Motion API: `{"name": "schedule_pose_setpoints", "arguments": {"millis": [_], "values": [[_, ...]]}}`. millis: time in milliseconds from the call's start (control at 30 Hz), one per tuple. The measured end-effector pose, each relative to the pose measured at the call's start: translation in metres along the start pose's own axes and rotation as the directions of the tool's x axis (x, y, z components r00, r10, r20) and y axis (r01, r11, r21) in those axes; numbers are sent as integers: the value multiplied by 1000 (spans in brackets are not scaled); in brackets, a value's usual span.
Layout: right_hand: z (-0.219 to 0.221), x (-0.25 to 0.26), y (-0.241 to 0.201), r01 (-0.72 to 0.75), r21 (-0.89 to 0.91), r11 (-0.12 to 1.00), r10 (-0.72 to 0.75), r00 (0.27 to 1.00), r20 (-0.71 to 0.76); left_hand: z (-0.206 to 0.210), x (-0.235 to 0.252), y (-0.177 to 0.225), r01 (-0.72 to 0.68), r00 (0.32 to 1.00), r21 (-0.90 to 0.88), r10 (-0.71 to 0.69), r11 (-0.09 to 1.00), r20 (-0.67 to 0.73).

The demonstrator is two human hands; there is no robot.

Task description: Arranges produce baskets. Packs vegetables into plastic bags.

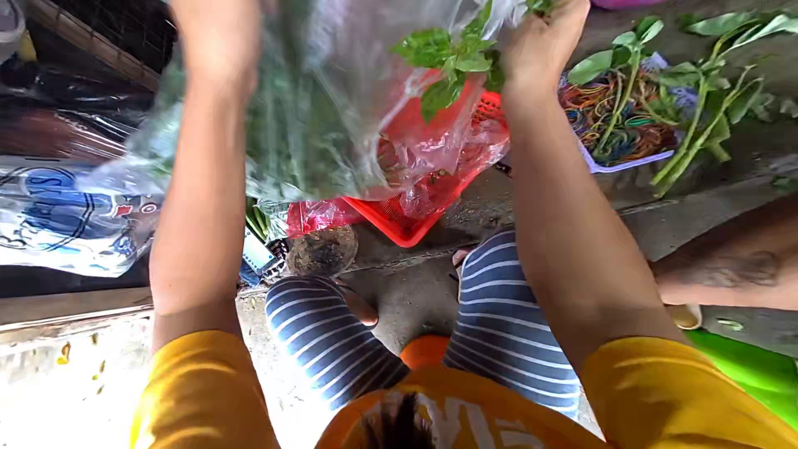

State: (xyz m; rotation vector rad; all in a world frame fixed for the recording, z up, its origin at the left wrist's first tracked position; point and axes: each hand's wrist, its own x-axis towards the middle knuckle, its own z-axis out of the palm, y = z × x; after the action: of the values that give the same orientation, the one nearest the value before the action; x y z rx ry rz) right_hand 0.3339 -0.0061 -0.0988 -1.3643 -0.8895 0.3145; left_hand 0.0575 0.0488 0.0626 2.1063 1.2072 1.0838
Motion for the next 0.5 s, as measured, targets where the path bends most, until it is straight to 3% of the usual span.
{"name": "schedule_pose_setpoints", "arguments": {"millis": [33, 67, 100, 133, 200, 233, 267, 333, 367, 400, 500], "values": [[-12, 3, 14, -49, -134, 990, 54, 998, 39, 5, -10, -1, -25, 974, 47, 14, 999, 224], [-24, 6, 28, -94, -273, 957, 125, 987, 97, 2, -16, -6, -70, 874, 98, 14, 993, 486], [-36, 7, 45, -137, -386, 912, 206, 968, 145, -3, -19, -18, -78, 775, 127, -20, 989, 631], [-45, 5, 63, -167, -477, 863, 280, 944, 176, -11, -22, -37, -38, 761, 161, -76, 986, 644], [-60, -6, 93, -195, -621, 759, 413, 882, 228, -33, -33, -89, 131, 860, 296, -257, 946, 441], [-65, -11, 103, -200, -673, 712, 461, 856, 233, -40, -43, -115, 243, 861, 377, -378, 894, 340], [-70, -14, 110, -206, -710, 673, 494, 840, 224, -42, -57, -138, 341, 813, 461, -503, 819, 293], [-80, -14, 120, -206, -742, 638, 510, 835, 206, -35, -95, -171, 447, 650, 577, -692, 683, 315], [-84, -13, 122, -204, -746, 635, 513, 832, 209, -30, -112, -178, 479, 594, 579, -729, 660, 340], [-87, -13, 123, -198, -744, 638, 517, 826, 223, -25, -128, -181, 509, 583, 548, -734, 664, 348], [-94, -18, 113, -143, -757, 637, 547, 776, 314, -12, -161, -190, 582, 695, 401, -689, 707, 206]]}}
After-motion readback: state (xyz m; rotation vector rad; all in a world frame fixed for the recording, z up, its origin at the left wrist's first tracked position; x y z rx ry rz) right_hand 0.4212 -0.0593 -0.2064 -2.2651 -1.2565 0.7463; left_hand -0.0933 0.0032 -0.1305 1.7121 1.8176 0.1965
